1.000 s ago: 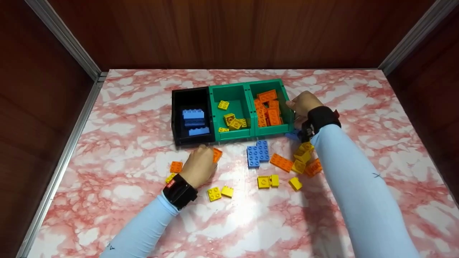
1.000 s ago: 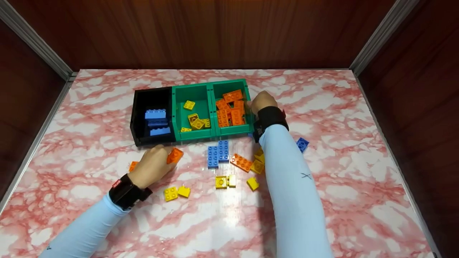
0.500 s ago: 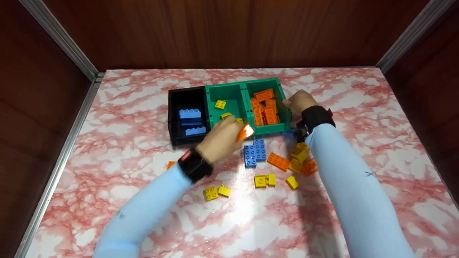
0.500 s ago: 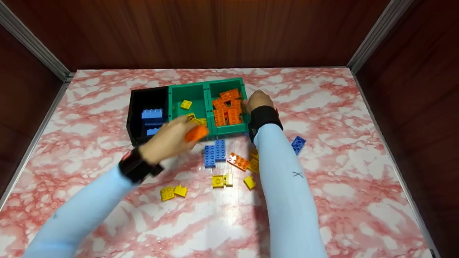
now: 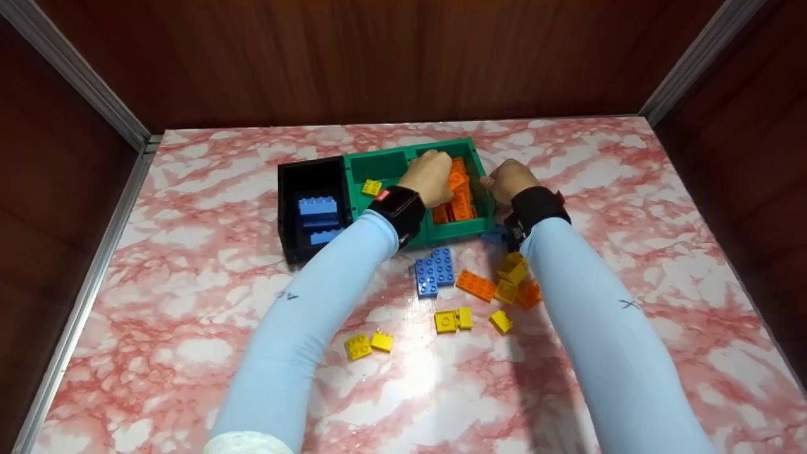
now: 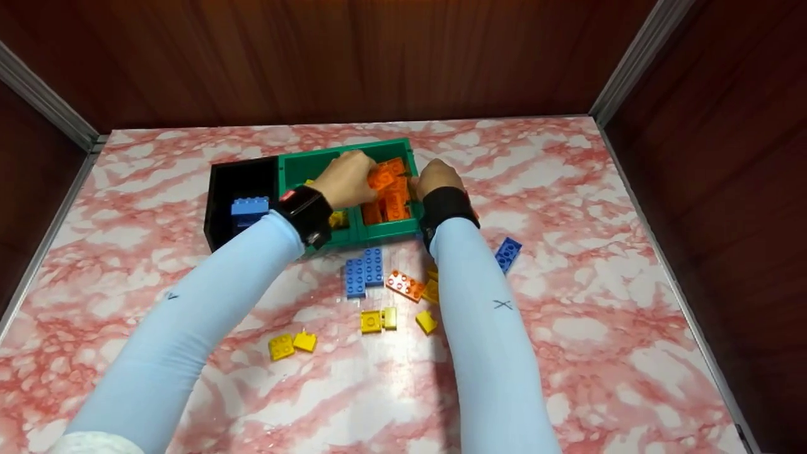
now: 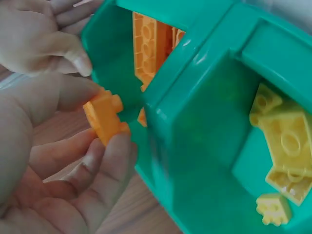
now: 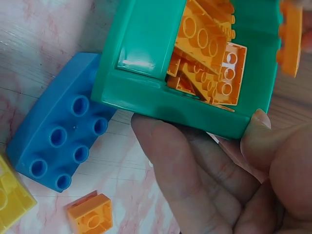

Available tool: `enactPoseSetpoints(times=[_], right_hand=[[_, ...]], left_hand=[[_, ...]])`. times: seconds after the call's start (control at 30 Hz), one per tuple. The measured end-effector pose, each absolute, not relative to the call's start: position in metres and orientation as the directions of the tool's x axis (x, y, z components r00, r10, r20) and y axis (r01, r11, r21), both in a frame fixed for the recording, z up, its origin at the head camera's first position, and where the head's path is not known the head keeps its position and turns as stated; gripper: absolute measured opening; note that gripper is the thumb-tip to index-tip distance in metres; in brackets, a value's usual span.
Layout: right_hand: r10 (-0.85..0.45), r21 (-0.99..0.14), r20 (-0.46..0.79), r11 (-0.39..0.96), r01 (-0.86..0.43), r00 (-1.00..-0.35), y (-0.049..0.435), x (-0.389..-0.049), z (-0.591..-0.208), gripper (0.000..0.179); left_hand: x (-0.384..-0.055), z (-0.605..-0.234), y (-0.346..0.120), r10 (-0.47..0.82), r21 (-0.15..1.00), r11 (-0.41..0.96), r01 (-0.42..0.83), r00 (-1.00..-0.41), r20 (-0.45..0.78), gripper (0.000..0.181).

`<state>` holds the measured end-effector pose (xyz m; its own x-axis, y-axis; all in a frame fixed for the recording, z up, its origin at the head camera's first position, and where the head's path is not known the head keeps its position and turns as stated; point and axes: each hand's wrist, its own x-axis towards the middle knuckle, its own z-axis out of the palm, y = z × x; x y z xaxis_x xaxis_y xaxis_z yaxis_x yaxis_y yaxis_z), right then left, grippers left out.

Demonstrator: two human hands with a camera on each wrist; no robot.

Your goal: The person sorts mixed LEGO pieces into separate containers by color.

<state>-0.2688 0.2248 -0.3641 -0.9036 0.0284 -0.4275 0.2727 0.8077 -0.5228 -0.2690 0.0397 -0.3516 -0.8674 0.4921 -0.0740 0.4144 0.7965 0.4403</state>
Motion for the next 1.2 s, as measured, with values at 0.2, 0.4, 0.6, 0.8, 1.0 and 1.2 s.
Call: enactPoseSetpoints(times=[0.2, 0.4, 0.6, 0.8, 1.0, 1.2], right_hand=[[0.048, -0.522, -0.464, 0.792, 0.317, -0.884, 0.226, -0.272, -0.364, 0.047], [0.046, -0.526, -0.452, 0.793, 0.307, -0.891, 0.223, -0.271, -0.363, 0.048], [0.059, -0.516, -0.474, 0.790, 0.332, -0.878, 0.221, -0.271, -0.363, 0.050], [0.055, -0.502, -0.468, 0.805, 0.317, -0.882, 0.222, -0.269, -0.361, 0.052], [-0.034, -0.525, -0.401, 0.828, 0.199, -0.915, 0.225, -0.262, -0.355, 0.050], [-0.018, -0.550, -0.427, 0.799, 0.243, -0.904, 0.224, -0.261, -0.354, 0.049]], left_hand=[[-0.264, -0.356, 0.042, 0.493, 0.431, 0.792, 0.432, -0.869, -0.034, 0.030], [-0.222, -0.359, 0.018, 0.587, 0.471, 0.716, 0.515, -0.809, -0.009, 0.029], [-0.174, -0.387, -0.008, 0.654, 0.431, 0.703, 0.565, -0.752, -0.080, 0.048], [-0.153, -0.418, -0.020, 0.669, 0.347, 0.713, 0.609, -0.740, -0.077, 0.067], [-0.150, -0.432, -0.021, 0.655, 0.348, 0.723, 0.597, -0.753, -0.068, 0.070], [-0.150, -0.437, -0.017, 0.640, 0.356, 0.733, 0.579, -0.765, -0.074, 0.065]])
